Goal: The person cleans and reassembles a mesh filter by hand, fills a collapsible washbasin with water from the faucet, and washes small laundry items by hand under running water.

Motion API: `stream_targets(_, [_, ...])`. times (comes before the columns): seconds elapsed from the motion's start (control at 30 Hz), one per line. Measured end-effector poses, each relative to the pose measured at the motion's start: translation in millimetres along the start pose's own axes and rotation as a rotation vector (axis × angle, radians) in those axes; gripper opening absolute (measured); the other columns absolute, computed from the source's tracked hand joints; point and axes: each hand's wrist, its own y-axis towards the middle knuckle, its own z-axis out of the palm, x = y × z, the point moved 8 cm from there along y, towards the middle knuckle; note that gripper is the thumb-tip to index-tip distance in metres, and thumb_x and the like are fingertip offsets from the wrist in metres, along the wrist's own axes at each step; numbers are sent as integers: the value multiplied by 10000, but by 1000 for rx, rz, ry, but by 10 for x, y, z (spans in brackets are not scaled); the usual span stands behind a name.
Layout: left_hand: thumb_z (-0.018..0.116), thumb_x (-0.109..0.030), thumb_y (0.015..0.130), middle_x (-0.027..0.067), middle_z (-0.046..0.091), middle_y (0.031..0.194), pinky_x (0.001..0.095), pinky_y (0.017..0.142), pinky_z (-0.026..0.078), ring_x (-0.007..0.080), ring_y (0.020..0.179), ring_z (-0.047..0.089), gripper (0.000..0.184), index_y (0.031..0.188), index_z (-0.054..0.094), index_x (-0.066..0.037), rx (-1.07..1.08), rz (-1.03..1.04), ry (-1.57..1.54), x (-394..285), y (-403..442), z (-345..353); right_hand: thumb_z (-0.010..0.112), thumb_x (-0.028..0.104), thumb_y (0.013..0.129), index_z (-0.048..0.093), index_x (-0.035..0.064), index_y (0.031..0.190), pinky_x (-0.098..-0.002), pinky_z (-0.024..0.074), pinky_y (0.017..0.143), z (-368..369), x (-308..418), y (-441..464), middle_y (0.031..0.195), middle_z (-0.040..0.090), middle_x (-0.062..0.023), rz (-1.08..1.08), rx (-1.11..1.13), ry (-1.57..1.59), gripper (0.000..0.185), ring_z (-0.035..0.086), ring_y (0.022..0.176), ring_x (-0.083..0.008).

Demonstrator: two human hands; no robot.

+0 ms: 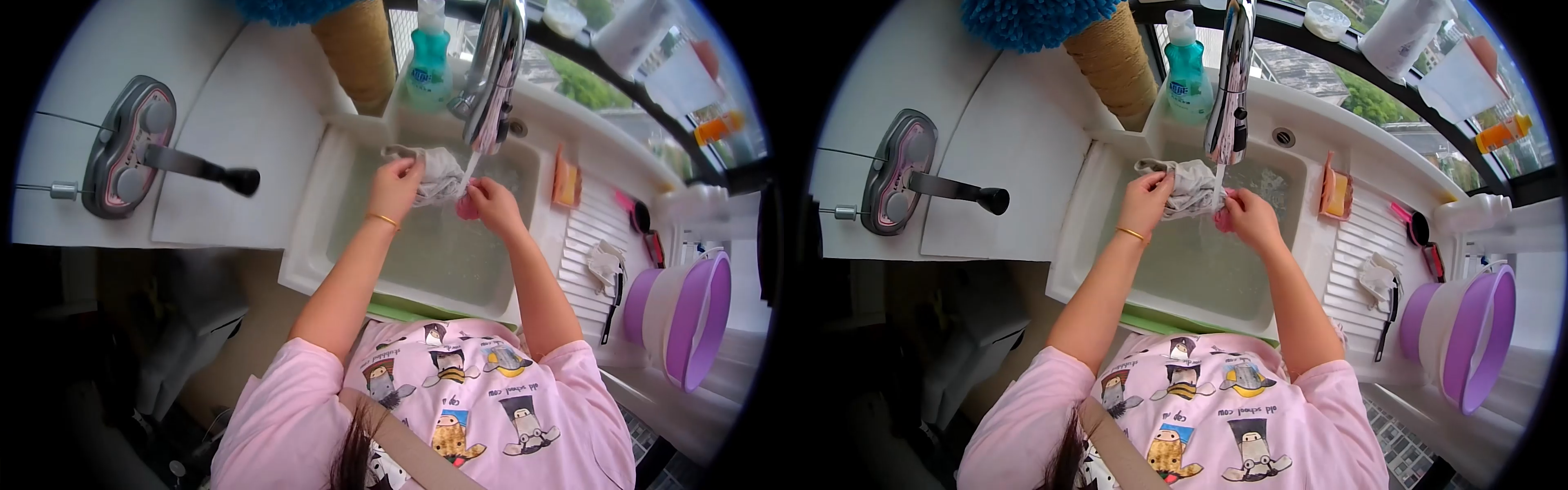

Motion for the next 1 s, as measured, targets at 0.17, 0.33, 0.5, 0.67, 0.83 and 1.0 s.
stream_targets(0.17, [733,-216,884,57,604,695,254,613,447,90,639,516,247,892,720,31,-144,599,345,-905,-282,255,634,175,896,679,50,1080,-316,519,747,-86,131,-21,914,703,-112,-16,-55,285,227,676,858,-181])
stream_targets(0.33, [722,-195,913,-49,612,741,221,583,420,29,654,486,252,904,710,57,49,204,-207,-1061,-183,175,641,117,885,678,79,1194,-289,512,794,-219,63,-57,981,683,-81,-9,-64,538,313,643,909,-145])
stream_targets(0.5, [718,-263,856,67,644,645,328,585,446,155,564,557,264,772,720,-13,-64,496,491,-1539,-399,152,683,101,801,692,103,1188,-393,534,850,-366,559,-163,1075,675,-172,-83,43,-250,387,671,953,-309])
stream_targets(0.67, [717,-328,817,175,697,776,409,662,518,342,718,660,259,812,772,-75,-200,756,1115,-1594,-535,315,702,133,772,711,97,1083,-451,522,857,-305,784,-53,1061,656,-206,-136,170,-330,313,657,945,-374])
stream_targets(0.83, [685,-324,854,160,703,788,427,671,527,369,759,672,263,896,769,-78,-102,405,1106,-1412,-462,313,710,145,759,701,89,1099,-431,524,802,-562,1000,-69,1015,642,-207,-52,-60,-557,345,657,891,-381])
stream_targets(1.0, [690,-279,850,173,717,844,395,707,546,338,761,690,273,978,755,-47,50,352,868,-1345,-500,503,679,128,805,645,54,1203,-329,524,780,-298,917,26,1046,654,-175,41,215,569,406,665,853,-249])
